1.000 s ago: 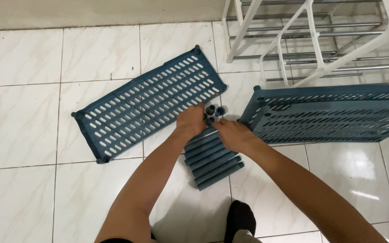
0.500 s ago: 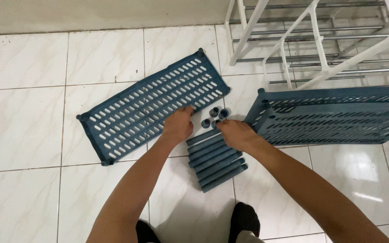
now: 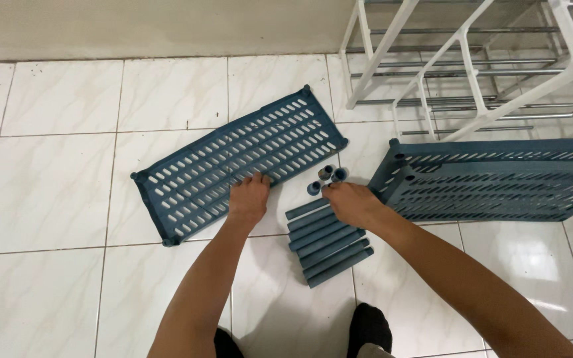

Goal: The person assembles a plastic shelf by inserting cylindrical legs into the corner holes of perforated plastic panels. The person aligns the panels and secures the legs one at a time, building a two-tier structure on a tiled floor.

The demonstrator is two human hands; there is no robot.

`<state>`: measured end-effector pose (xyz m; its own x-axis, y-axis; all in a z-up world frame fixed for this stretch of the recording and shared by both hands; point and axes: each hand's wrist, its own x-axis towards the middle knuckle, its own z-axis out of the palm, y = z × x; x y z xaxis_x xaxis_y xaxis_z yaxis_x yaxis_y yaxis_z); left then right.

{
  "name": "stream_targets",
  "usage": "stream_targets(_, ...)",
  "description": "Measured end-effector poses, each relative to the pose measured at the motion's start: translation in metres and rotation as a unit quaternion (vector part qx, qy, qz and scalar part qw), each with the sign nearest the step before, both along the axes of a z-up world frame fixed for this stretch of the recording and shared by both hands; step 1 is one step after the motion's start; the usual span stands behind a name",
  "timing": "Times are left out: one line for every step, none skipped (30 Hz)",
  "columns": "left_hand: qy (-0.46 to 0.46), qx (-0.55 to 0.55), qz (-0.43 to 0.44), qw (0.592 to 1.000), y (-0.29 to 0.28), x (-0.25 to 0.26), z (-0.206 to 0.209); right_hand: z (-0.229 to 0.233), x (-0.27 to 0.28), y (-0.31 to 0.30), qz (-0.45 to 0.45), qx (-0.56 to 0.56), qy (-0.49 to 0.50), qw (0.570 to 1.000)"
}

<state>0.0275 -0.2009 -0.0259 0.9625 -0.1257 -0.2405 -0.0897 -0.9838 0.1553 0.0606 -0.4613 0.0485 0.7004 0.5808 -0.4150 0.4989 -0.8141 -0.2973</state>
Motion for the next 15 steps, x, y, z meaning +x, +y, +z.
stream_targets(-0.029, 0.007, -0.001, 1.000, 0.000, 0.000, 0.002, 0.001, 0.000, 0.002, 0.005, 0.005, -0.006, 1.000)
stream_targets(-0.057, 0.014, -0.002, 0.998, 0.001, 0.000, 0.005, 0.003, 0.000, 0.003, 0.010, 0.010, -0.011, 1.000)
stream_targets(-0.085, 0.021, -0.002, 0.996, 0.002, 0.000, 0.009, 0.005, 0.000, 0.005, 0.015, 0.015, -0.017, 1.000)
stream_targets(-0.099, 0.014, 0.012, 0.995, 0.004, 0.000, 0.013, 0.006, 0.000, 0.007, 0.015, 0.009, -0.020, 1.000)
stream_targets(-0.112, 0.008, 0.026, 0.993, 0.006, 0.002, 0.017, 0.008, 0.001, 0.009, 0.015, 0.003, -0.023, 1.000)
stream_targets(-0.126, 0.001, 0.040, 0.991, 0.008, 0.004, 0.022, 0.010, 0.003, 0.012, 0.014, -0.003, -0.027, 1.000)
stream_targets(-0.148, -0.006, 0.046, 0.988, 0.011, 0.005, 0.028, 0.013, 0.004, 0.014, 0.015, 0.006, -0.033, 0.999)
stream_targets(-0.172, -0.013, 0.054, 0.984, 0.014, 0.006, 0.034, 0.016, 0.005, 0.017, 0.017, 0.014, -0.041, 0.999)
stream_targets(-0.195, -0.020, 0.061, 0.979, 0.016, 0.007, 0.040, 0.019, 0.006, 0.019, 0.019, 0.022, -0.048, 0.998)
stream_targets(-0.198, -0.020, 0.067, 0.978, 0.018, 0.009, 0.047, 0.023, 0.007, 0.022, 0.021, 0.023, -0.062, 0.998)
stream_targets(-0.200, -0.020, 0.074, 0.977, 0.021, 0.010, 0.055, 0.027, 0.008, 0.025, 0.023, 0.024, -0.076, 0.997)
stream_targets(-0.203, -0.019, 0.081, 0.976, 0.024, 0.012, 0.063, 0.031, 0.010, 0.029, 0.025, 0.024, -0.091, 0.995)
stream_targets(-0.203, -0.024, 0.089, 0.975, 0.028, 0.014, 0.071, 0.036, 0.010, 0.032, 0.012, 0.051, -0.104, 0.993)
stream_targets(-0.203, -0.028, 0.096, 0.974, 0.033, 0.017, 0.081, 0.041, 0.011, 0.034, -0.002, 0.076, -0.118, 0.990)
stream_targets(-0.203, -0.033, 0.103, 0.973, 0.037, 0.019, 0.090, 0.047, 0.012, 0.036, -0.016, 0.102, -0.131, 0.986)
